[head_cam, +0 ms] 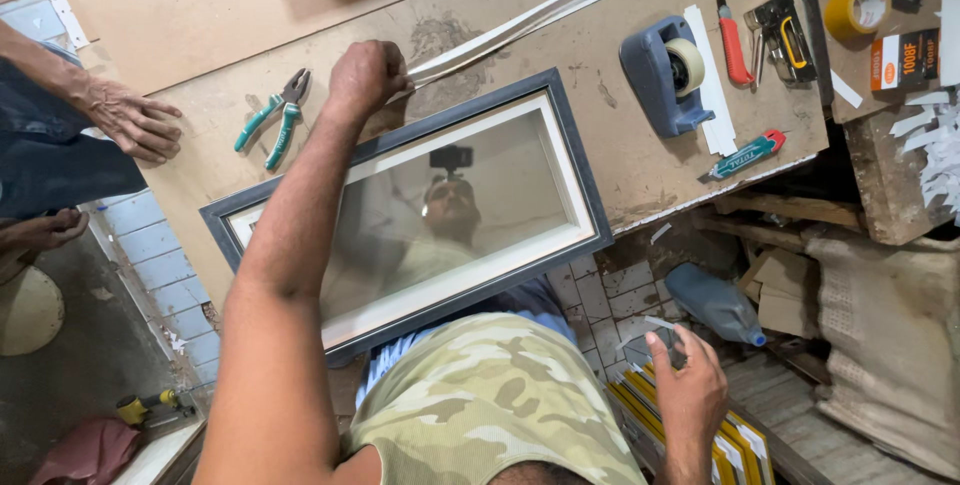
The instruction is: The person applies white tape to the edges of a rectangular frame with a glass pane. They repeatedly measure, cut, and press tape along the frame's perimeter, adjusting the frame's position on the workbench as needed.
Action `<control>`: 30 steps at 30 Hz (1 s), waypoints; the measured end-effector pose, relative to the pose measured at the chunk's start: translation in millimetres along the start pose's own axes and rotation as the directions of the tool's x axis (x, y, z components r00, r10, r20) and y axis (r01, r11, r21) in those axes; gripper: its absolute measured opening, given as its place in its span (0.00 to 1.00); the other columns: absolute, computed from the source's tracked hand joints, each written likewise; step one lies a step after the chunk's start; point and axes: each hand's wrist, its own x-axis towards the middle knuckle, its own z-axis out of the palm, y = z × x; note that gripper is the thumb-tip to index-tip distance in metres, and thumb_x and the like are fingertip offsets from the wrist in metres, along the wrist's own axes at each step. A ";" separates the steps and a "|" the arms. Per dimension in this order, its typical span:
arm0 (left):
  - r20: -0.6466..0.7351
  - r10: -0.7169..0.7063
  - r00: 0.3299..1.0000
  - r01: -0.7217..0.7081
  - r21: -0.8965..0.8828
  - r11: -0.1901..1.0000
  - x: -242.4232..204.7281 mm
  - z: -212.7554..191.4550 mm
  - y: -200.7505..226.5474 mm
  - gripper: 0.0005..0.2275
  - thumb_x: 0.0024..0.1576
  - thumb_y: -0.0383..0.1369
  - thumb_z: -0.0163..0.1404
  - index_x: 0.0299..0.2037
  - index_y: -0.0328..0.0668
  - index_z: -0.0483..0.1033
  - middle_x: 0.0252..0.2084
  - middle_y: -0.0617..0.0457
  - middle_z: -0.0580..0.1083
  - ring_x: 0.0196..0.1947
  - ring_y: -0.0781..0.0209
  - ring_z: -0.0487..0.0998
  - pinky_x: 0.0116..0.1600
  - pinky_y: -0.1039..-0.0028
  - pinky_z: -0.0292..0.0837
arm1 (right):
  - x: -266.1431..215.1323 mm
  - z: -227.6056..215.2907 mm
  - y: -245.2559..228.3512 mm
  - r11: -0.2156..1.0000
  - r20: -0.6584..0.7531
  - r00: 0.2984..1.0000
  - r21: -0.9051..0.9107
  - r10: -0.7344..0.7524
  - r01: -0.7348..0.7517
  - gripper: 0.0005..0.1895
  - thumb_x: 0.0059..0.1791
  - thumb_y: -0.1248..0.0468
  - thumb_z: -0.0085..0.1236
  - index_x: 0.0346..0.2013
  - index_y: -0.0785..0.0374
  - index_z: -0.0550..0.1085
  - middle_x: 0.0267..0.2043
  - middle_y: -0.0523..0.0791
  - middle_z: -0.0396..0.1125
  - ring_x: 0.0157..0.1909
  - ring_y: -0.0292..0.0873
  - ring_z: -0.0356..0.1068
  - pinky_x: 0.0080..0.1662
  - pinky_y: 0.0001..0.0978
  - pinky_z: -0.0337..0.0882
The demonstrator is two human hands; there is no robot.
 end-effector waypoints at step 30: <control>-0.722 0.093 0.685 -0.091 0.043 0.995 -409.4 52.1 171.7 0.05 0.58 0.37 0.60 0.39 0.49 0.80 0.35 0.59 0.79 0.37 0.61 0.80 0.54 0.63 0.71 | 40.8 -15.0 -203.1 -0.463 0.059 -0.492 0.257 -0.869 0.848 0.13 0.50 0.64 0.59 0.49 0.57 0.79 0.41 0.41 0.76 0.47 0.40 0.74 0.68 0.51 0.62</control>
